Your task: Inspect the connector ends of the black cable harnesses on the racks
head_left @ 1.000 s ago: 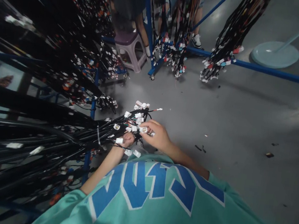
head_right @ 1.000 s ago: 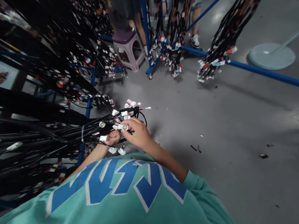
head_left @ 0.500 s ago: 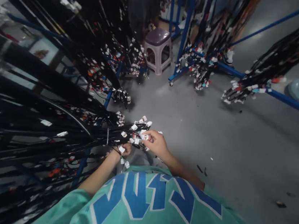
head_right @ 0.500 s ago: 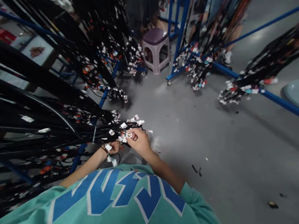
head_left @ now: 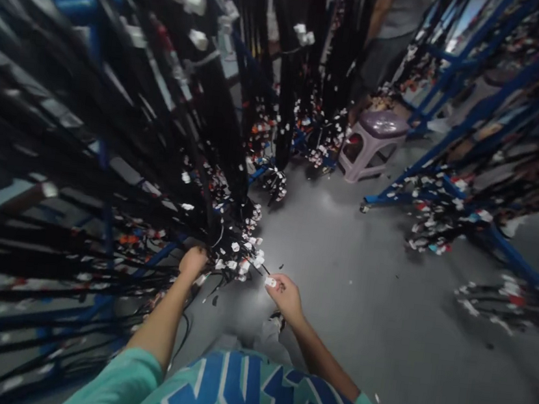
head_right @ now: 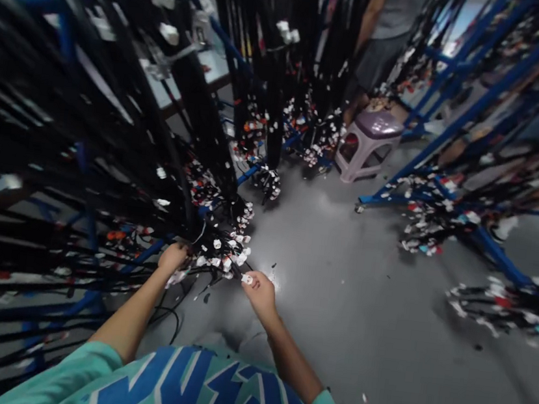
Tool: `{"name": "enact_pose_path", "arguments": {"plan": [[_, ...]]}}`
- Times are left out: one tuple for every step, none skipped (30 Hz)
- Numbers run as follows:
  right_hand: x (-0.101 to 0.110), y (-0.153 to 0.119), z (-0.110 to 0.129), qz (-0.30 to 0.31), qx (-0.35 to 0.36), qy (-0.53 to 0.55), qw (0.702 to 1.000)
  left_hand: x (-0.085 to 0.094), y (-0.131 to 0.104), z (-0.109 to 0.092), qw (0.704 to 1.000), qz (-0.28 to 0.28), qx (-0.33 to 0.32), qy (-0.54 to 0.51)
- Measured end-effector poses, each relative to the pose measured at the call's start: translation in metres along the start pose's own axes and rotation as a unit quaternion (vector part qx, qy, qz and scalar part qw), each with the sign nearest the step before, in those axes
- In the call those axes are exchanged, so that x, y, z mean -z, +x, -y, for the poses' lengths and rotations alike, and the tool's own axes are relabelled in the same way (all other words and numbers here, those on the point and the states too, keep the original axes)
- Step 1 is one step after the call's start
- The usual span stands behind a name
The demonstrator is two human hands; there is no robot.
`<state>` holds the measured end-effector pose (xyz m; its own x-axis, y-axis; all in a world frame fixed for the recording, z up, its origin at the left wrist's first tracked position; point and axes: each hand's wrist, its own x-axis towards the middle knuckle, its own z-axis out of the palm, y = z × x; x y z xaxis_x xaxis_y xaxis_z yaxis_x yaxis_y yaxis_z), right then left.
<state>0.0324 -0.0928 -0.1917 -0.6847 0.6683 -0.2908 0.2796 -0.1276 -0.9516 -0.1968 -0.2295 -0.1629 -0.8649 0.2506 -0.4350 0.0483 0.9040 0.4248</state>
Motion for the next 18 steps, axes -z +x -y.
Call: {"name": "enact_pose_path", "arguments": {"plan": [[-0.004,0.000,-0.003,0.002,0.000,-0.010,1.000,0.006,-0.001,0.009,1.000,-0.018,0.001,-0.005],[-0.009,0.001,-0.006,0.004,0.001,-0.018,1.000,0.010,-0.004,0.018,0.999,-0.033,-0.003,-0.012],[-0.015,0.000,-0.010,0.004,0.004,-0.026,1.000,0.014,-0.008,0.028,0.999,-0.042,-0.011,-0.021],[-0.020,-0.001,-0.013,0.003,0.008,-0.033,0.999,0.016,-0.014,0.038,0.998,-0.046,-0.021,-0.032],[-0.026,-0.002,-0.017,0.002,0.012,-0.040,0.999,0.017,-0.021,0.050,0.997,-0.045,-0.032,-0.045],[-0.031,-0.004,-0.021,0.000,0.016,-0.048,0.999,0.016,-0.030,0.063,0.997,-0.040,-0.042,-0.057],[-0.037,-0.007,-0.026,-0.002,0.020,-0.055,0.998,0.014,-0.041,0.078,0.996,-0.033,-0.050,-0.069],[-0.043,-0.011,-0.031,-0.007,0.024,-0.063,0.998,0.012,-0.053,0.096,0.995,-0.024,-0.056,-0.080],[-0.049,-0.015,-0.037,-0.013,0.027,-0.071,0.997,0.008,-0.067,0.115,0.994,-0.014,-0.058,-0.089],[-0.055,-0.020,-0.044,-0.020,0.028,-0.077,0.996,0.004,-0.082,0.137,0.993,-0.006,-0.057,-0.098],[-0.062,-0.026,-0.051,-0.025,0.025,-0.083,0.996,0.000,-0.098,0.162,0.993,0.002,-0.053,-0.107],[-0.071,-0.034,-0.059,-0.026,0.018,-0.086,0.996,-0.004,-0.115,0.188,0.992,0.010,-0.046,-0.116],[-0.081,-0.044,-0.067,-0.021,0.009,-0.084,0.996,-0.007,-0.133,0.215,0.992,0.015,-0.033,-0.125],[-0.092,-0.055,-0.075,-0.010,-0.002,-0.081,0.997,-0.010,-0.152,0.243,0.991,0.018,-0.016,-0.133],[-0.106,-0.068,-0.082,0.005,-0.014,-0.076,0.997,-0.012,-0.172,0.272,0.990,0.018,0.007,-0.142],[-0.121,-0.082,-0.088,0.025,-0.026,-0.073,0.997,-0.014,-0.192,0.301,0.988,0.014,0.033,-0.152],[-0.137,-0.097,-0.092,0.050,-0.038,-0.073,0.995,-0.014,-0.213,0.328,0.985,0.008,0.061,-0.164],[-0.155,-0.113,-0.096,0.079,-0.047,-0.075,0.993,-0.014,-0.233,0.354,0.980,0.000,0.091,-0.177]]}}
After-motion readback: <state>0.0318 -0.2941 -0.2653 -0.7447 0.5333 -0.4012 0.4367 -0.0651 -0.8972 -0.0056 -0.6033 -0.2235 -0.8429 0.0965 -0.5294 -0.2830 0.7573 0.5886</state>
